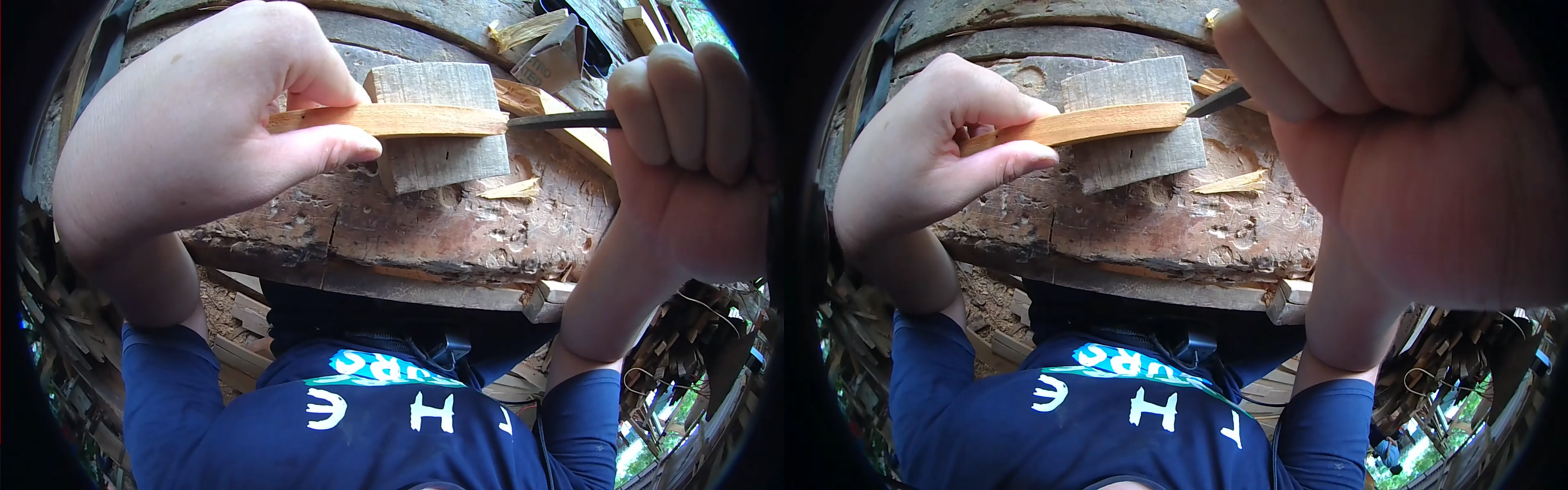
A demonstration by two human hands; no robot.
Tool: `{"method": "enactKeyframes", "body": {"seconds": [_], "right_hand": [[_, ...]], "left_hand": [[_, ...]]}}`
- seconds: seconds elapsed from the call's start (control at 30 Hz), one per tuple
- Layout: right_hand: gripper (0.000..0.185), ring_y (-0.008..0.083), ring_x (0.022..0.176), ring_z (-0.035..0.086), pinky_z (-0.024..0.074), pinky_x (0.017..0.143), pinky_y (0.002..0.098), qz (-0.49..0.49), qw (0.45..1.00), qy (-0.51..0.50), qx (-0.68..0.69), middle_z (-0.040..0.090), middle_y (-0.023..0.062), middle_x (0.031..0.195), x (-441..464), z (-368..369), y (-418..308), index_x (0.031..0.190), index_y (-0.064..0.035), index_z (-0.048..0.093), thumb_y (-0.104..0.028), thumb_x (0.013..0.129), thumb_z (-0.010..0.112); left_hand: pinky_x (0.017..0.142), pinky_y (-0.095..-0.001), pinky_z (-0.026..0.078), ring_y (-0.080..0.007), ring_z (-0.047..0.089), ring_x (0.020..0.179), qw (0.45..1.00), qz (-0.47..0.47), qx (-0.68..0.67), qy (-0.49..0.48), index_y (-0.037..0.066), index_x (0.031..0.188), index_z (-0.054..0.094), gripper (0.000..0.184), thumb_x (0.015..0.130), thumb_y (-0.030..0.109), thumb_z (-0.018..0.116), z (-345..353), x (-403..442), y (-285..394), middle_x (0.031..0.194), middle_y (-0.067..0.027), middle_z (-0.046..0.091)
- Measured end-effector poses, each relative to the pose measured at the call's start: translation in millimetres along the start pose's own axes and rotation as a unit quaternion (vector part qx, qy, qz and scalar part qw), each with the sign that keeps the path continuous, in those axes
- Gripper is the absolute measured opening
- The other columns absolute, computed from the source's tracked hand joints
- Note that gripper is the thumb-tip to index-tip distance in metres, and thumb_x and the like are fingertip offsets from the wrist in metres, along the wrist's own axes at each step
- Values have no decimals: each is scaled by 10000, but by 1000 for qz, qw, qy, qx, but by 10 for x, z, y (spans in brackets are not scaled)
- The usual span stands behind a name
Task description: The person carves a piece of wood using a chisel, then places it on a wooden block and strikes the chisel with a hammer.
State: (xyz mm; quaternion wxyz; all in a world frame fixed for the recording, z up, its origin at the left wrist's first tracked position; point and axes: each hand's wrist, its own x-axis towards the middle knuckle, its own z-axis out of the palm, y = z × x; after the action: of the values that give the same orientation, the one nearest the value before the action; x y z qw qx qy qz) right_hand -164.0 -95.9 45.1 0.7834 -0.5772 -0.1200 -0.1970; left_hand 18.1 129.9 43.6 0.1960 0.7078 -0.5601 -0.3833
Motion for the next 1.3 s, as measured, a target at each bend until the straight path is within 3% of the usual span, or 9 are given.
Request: {"method": "enactKeyframes", "body": {"seconds": [0.03, 0.13, 0.23, 0.53, 0.63, 0.73, 0.93, 1.07, 1.3], "right_hand": [[346, 77, 387, 225, 197, 338, 219, 0, 1000, 0, 2, 346, -18, 587, -3, -1, 3, 854, -143, 420, -392, 1065, 306], [344, 76, 386, 222, 195, 338, 219, 0, 1000, -2, 2, 342, -20, 584, 4, 1, 4, 847, -144, 417, -386, 1066, 307], [343, 75, 386, 220, 193, 339, 218, 1, 1000, -2, 5, 338, -22, 580, 6, 8, 9, 840, -145, 414, -379, 1067, 309], [340, 71, 385, 212, 188, 340, 217, 5, 1000, -7, 10, 327, -27, 568, 50, 6, -11, 820, -148, 406, -360, 1070, 312], [340, 70, 385, 210, 187, 341, 217, 8, 1000, -11, 13, 324, -29, 564, 74, 26, -21, 814, -149, 403, -353, 1071, 314], [341, 69, 384, 207, 185, 341, 216, 11, 1000, -18, 18, 320, -31, 560, 69, 49, -42, 807, -150, 401, -347, 1072, 315], [342, 67, 384, 202, 182, 343, 216, 17, 999, -28, 23, 313, -34, 553, 111, 73, -52, 794, -152, 395, -334, 1074, 318], [345, 65, 383, 199, 180, 343, 215, 19, 999, -31, 31, 308, -36, 547, 135, 102, -39, 785, -154, 391, -325, 1075, 319], [350, 63, 383, 193, 176, 345, 214, 27, 998, -38, 33, 300, -41, 538, 137, 105, -40, 770, -157, 385, -310, 1078, 322]], "left_hand": [[515, -308, 342, -157, 422, 521, 999, -24, -9, -27, -62, 838, 687, 250, 864, 164, 790, 6, 1, -1, 570, -101, 479], [514, -307, 344, -157, 424, 519, 991, 82, -6, 110, -63, 837, 687, 248, 862, 160, 791, 205, -99, -88, 572, -104, 484], [515, -306, 350, -155, 430, 515, 983, 93, -3, 161, -61, 843, 692, 243, 861, 159, 793, 232, -112, -58, 575, -107, 494], [523, -322, 375, -200, 479, 521, 997, 30, -53, 46, -47, 858, 677, 201, 869, 134, 764, 22, -15, 123, 593, -124, 512], [529, -348, 398, -247, 516, 532, 986, 100, 88, 100, -47, 904, 679, 175, 864, 112, 741, 84, -34, 97, 622, -136, 527], [525, -365, 405, -278, 525, 531, 967, 218, 56, 120, -56, 921, 673, 176, 855, 97, 730, 98, -20, -203, 636, -143, 526], [500, -372, 373, -281, 479, 509, 970, 155, 116, 151, -57, 831, 630, 177, 847, 87, 730, 88, -21, 178, 613, -132, 482], [487, -381, 350, -270, 453, 495, 970, 238, 18, 48, -43, 722, 543, 244, 837, 67, 727, -76, 76, -231, 577, -113, 434], [472, -373, 338, -256, 431, 465, 973, 201, 13, 108, -30, 713, 554, 224, 836, 47, 725, 65, 52, -221, 561, -105, 413]]}}
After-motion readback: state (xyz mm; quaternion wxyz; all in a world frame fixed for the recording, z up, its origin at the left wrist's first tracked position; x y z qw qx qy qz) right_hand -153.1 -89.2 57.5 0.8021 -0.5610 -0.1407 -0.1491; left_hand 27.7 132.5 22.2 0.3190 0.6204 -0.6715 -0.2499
